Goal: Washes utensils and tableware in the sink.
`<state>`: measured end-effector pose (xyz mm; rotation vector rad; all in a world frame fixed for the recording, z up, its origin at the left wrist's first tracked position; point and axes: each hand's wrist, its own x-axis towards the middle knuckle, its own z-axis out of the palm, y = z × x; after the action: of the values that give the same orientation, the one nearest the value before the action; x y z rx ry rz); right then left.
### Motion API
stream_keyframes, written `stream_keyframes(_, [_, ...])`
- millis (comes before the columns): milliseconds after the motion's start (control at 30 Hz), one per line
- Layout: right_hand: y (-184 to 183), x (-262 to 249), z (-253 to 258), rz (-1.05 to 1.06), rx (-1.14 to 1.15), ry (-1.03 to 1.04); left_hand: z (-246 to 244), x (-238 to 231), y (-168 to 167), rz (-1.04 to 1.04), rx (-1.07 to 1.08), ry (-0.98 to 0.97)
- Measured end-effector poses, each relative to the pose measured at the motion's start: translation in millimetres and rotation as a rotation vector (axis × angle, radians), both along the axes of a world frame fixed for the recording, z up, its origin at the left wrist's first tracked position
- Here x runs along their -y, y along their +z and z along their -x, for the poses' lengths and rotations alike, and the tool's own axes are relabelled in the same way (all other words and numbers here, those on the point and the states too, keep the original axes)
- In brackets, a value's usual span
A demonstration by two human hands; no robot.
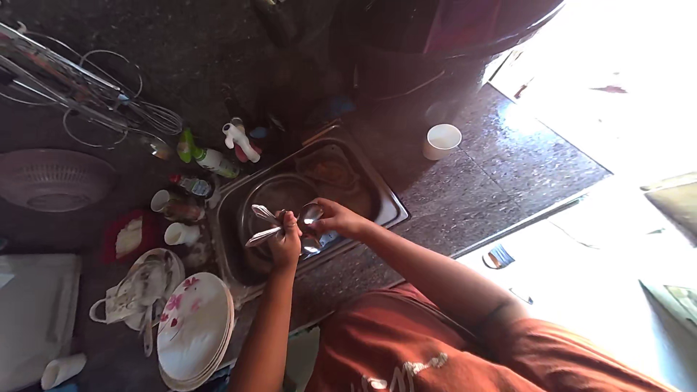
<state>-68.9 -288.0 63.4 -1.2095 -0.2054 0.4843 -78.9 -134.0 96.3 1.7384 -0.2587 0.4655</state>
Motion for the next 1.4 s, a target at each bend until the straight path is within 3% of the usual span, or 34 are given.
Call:
stream_keyframes(100, [8,-1,-3,0.151,-0.027,-0.084,1,4,8,0.033,-0.074,-0.022])
stream_keyframes(167, [11,3,-3,0.157,0.002,-0.02,-2,6,16,0.084,-0.143,0.006])
stream_keyframes(300, [22,4,4,-0.006,-0.024,0.101,-13,9,32,0.131,-0.284,0.13])
stream_keyframes(433, [27,10,4,-0.087,0.102,0.163,-24,6,34,0.156,-0.289,0.1])
stream_keyframes(600, [30,20,2,0.227,0.183,0.1,-29,1,35,0.134,-0.253,0.083])
stream_keyframes(700, [32,14,9,0.374,0.437,-0.005,-33,5,39,0.11,-0.41,0.21])
stream_keyframes(767, [30,3,14,0.417,0.568,0.006,-42,9,37,0.224,-0.582,0.258])
stream_keyframes(833, [32,-12,18,0.596,0.608,0.042,-51,16,40,0.407,-0.764,0.309])
stream_keyframes(933, [17,-21,13,0.719,0.566,-0.126,-62,19,35,0.655,-0.911,0.27])
stream_keyframes(1033, [-3,-14,2,0.454,0.307,-0.232,-58,20,30,0.667,-0.956,0.18])
stream_keyframes(1167, [-7,-16,5,-0.237,-0.244,-0.164,-48,14,28,0.529,-0.928,-0.016])
stream_keyframes(1400, [-18,-10,12,-0.501,-0.257,-0.098,-35,-8,21,0.472,-0.678,-0.343])
